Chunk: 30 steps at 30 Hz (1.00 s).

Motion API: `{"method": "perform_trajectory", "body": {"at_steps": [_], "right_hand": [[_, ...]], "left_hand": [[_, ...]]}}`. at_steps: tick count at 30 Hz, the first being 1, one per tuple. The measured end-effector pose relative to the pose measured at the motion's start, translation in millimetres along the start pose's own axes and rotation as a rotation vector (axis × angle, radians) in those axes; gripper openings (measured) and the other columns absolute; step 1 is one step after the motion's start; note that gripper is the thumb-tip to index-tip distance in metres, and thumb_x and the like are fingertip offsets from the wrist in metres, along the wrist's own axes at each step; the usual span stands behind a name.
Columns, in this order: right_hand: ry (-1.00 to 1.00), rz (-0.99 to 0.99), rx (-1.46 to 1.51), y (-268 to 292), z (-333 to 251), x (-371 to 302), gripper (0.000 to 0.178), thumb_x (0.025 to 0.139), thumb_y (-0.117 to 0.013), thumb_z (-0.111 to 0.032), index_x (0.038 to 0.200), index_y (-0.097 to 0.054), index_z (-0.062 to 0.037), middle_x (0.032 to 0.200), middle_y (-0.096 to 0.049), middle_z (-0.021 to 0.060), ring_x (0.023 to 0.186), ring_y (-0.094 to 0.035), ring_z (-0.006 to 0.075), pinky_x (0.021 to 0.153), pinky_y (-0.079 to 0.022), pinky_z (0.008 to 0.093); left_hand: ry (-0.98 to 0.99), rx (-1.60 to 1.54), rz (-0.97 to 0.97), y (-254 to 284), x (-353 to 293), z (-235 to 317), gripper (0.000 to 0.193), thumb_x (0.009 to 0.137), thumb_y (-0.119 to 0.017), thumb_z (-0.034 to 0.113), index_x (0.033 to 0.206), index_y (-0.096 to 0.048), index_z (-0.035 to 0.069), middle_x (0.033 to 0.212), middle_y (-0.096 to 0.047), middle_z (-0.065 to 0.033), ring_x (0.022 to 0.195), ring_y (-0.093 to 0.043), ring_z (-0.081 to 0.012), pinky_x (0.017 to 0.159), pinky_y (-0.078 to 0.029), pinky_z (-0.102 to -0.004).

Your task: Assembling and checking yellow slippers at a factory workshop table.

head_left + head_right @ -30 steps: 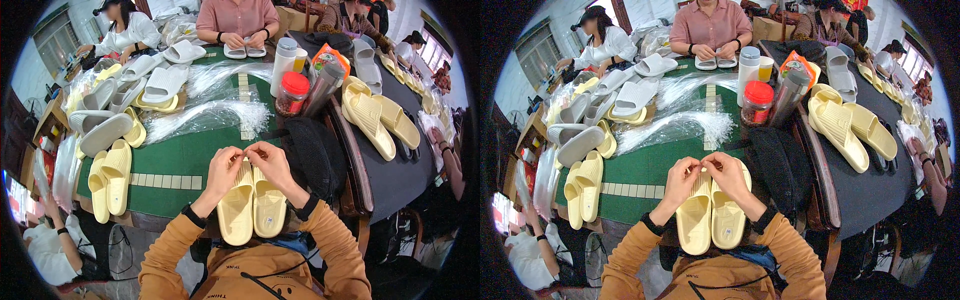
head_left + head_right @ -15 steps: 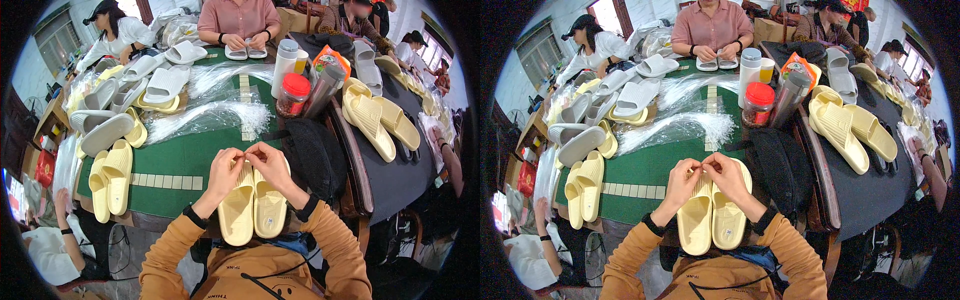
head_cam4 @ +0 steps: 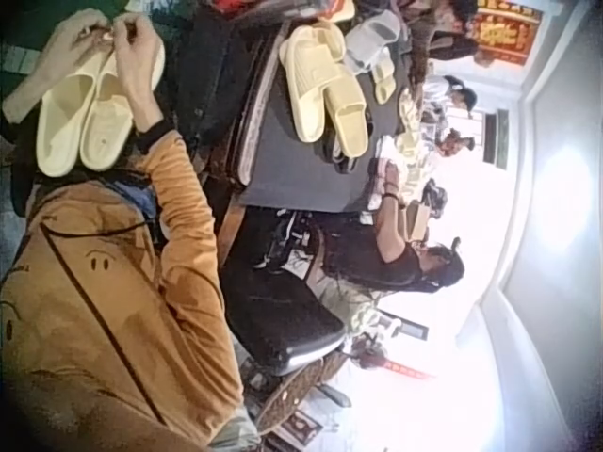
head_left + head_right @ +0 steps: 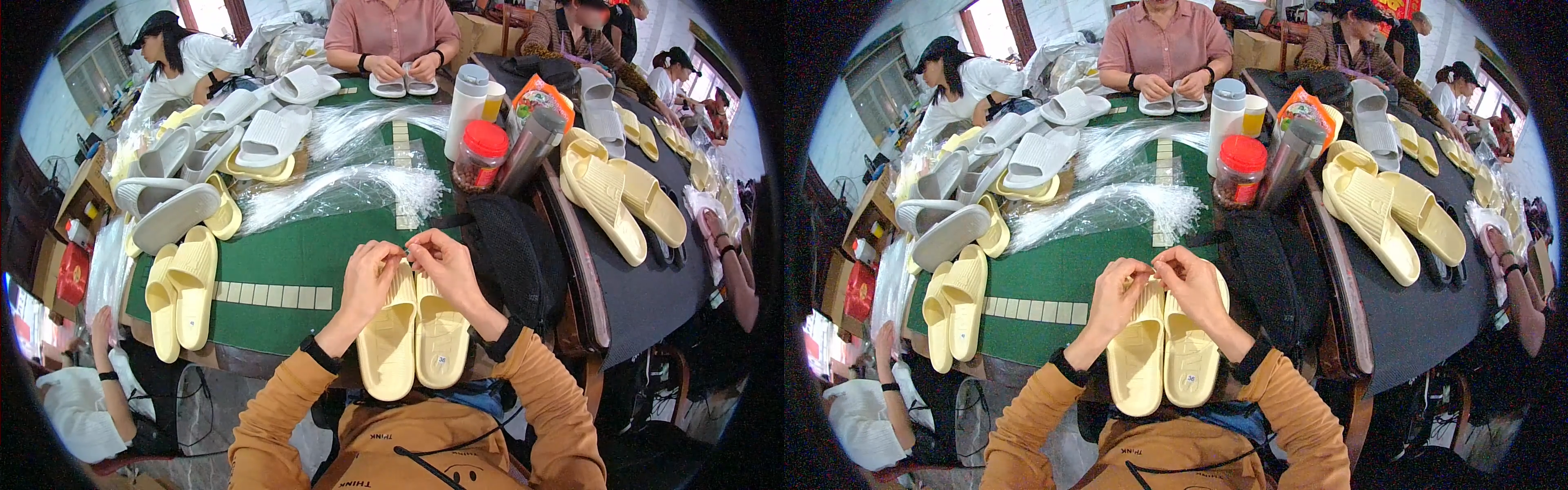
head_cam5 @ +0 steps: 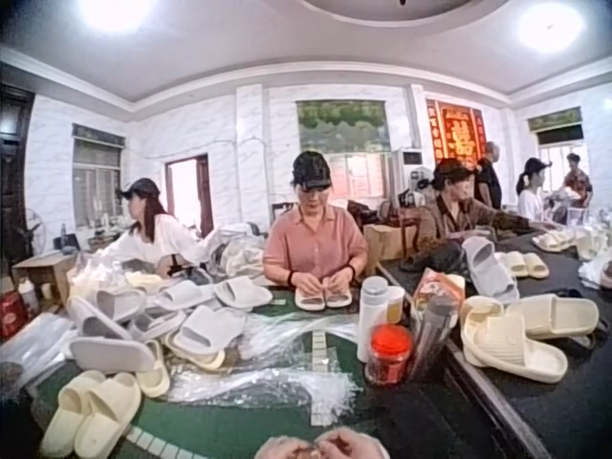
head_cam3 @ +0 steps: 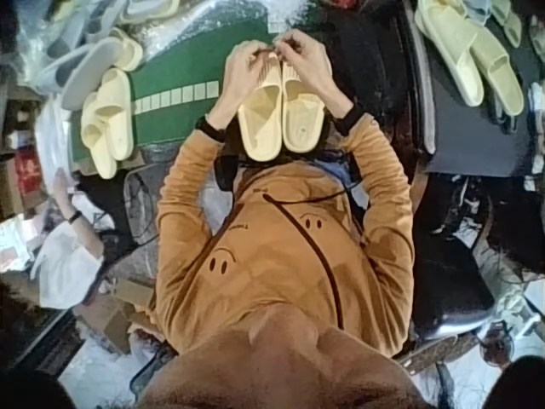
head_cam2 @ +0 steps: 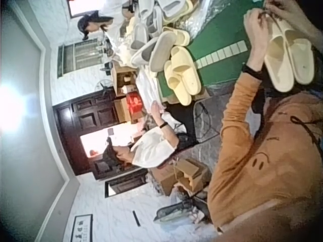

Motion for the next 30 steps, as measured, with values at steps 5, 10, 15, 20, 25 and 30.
{"method": "perform_trajectory", "body": {"at_steps": [5,10,15,20,25,30], "right_hand": [[0.077,-0.033,-0.119,-4,-7,-2,0.013,0.093,-0.063,-0.011,0.099,-0.064,0.0013,0.079,-0.066,0.0023,0.069,-0.060,0.0070,0.061,-0.049,0.0235],[0.011,-0.028,-0.018,-4,-3,-3,0.012,0.092,-0.063,-0.009,0.097,-0.064,0.0016,0.079,-0.066,0.0035,0.069,-0.060,0.0074,0.062,-0.048,0.0241],[0.099,-0.023,-0.065,-5,-1,0,0.013,0.092,-0.064,-0.011,0.097,-0.063,0.0013,0.078,-0.066,0.0045,0.069,-0.060,0.0082,0.062,-0.049,0.0249],[0.076,0.043,-0.023,4,-7,3,0.014,0.091,-0.065,-0.013,0.097,-0.064,0.0006,0.076,-0.065,0.0047,0.067,-0.060,0.0090,0.061,-0.049,0.0259],[0.088,0.081,-0.006,8,-12,3,0.014,0.091,-0.065,-0.011,0.097,-0.065,0.0011,0.078,-0.067,0.0056,0.067,-0.061,0.0097,0.061,-0.050,0.0265],[0.083,0.004,-0.001,2,-7,3,0.014,0.092,-0.064,-0.011,0.099,-0.065,0.0008,0.083,-0.067,0.0044,0.072,-0.061,0.0087,0.066,-0.050,0.0251]], "left_hand": [[0.020,-0.035,0.002,1,-2,0,0.008,0.087,-0.062,0.002,0.094,-0.065,0.000,0.089,-0.065,-0.0117,0.087,-0.061,-0.0292,0.078,-0.048,-0.0375],[0.020,-0.021,-0.032,-1,-2,0,0.008,0.086,-0.062,0.001,0.093,-0.065,-0.001,0.090,-0.065,-0.0118,0.088,-0.061,-0.0292,0.079,-0.048,-0.0370],[-0.015,-0.007,0.007,0,-2,0,0.008,0.085,-0.063,0.001,0.093,-0.066,0.000,0.091,-0.066,-0.0121,0.088,-0.062,-0.0294,0.079,-0.048,-0.0365],[-0.025,-0.052,0.014,-2,1,-3,0.008,0.083,-0.063,0.000,0.090,-0.066,0.002,0.087,-0.064,-0.0128,0.085,-0.060,-0.0315,0.077,-0.047,-0.0394],[0.046,-0.108,-0.020,-5,3,-8,0.008,0.085,-0.063,0.001,0.092,-0.066,0.001,0.088,-0.065,-0.0124,0.085,-0.062,-0.0289,0.077,-0.048,-0.0372],[0.045,-0.092,-0.036,-6,1,-7,0.008,0.087,-0.062,0.001,0.094,-0.066,0.000,0.090,-0.066,-0.0124,0.087,-0.063,-0.0282,0.078,-0.049,-0.0361]]}}
Point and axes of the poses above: each hand's wrist, its own x-axis towards the middle knuckle, its own y-axis out of the back of the hand, z = x × y, the point moved 10 cm from there along x, towards the middle knuckle
